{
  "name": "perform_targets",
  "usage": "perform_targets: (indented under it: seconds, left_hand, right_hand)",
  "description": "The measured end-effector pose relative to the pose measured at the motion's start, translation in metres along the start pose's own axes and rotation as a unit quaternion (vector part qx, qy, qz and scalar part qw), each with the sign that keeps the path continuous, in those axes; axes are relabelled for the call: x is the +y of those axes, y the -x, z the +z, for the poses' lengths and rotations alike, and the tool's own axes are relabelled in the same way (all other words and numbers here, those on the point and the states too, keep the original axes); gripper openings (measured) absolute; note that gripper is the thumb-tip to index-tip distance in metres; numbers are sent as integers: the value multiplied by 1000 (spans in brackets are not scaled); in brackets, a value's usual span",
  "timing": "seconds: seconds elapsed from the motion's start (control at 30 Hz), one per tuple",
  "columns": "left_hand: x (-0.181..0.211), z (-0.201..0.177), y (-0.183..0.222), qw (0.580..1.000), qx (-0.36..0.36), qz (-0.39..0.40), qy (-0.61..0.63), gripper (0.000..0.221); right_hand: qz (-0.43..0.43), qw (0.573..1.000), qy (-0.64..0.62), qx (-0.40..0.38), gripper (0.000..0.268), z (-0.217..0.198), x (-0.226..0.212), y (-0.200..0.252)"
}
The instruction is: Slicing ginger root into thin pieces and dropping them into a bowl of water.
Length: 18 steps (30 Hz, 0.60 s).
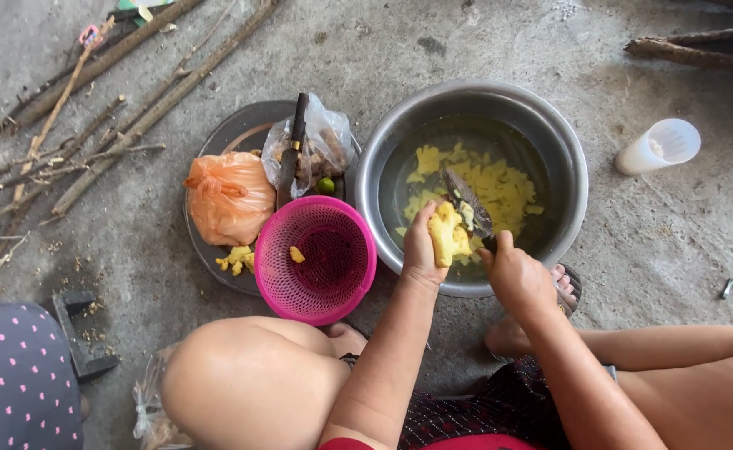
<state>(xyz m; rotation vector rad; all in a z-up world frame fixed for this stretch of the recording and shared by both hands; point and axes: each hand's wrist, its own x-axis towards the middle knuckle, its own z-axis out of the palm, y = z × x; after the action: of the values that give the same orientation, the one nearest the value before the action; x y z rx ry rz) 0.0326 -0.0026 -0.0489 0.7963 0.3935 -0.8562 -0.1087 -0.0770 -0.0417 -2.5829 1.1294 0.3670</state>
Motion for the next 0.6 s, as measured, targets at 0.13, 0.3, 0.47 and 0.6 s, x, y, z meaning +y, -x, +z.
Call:
perform_targets:
  seconds: [0.13, 0.3, 0.47, 0.6]
  left_hand:
    - [8, -6, -13, 994, 103, 20, 16, 30]
    - [33, -22, -17, 987, 148, 54, 26, 34]
    - [37, -50, -40, 984, 133, 115, 21, 29]
    - [50, 8, 12, 989, 125, 79, -32, 37]
  right_hand:
    - [-30, 999, -3, 32, 31, 4, -11, 15]
    - [-113, 987, 42, 109, 31, 29, -20, 55]
    - [-154, 977, 64, 131, 31, 38, -20, 67]
    - [-101, 994, -35, -21, 19, 0, -32, 59]
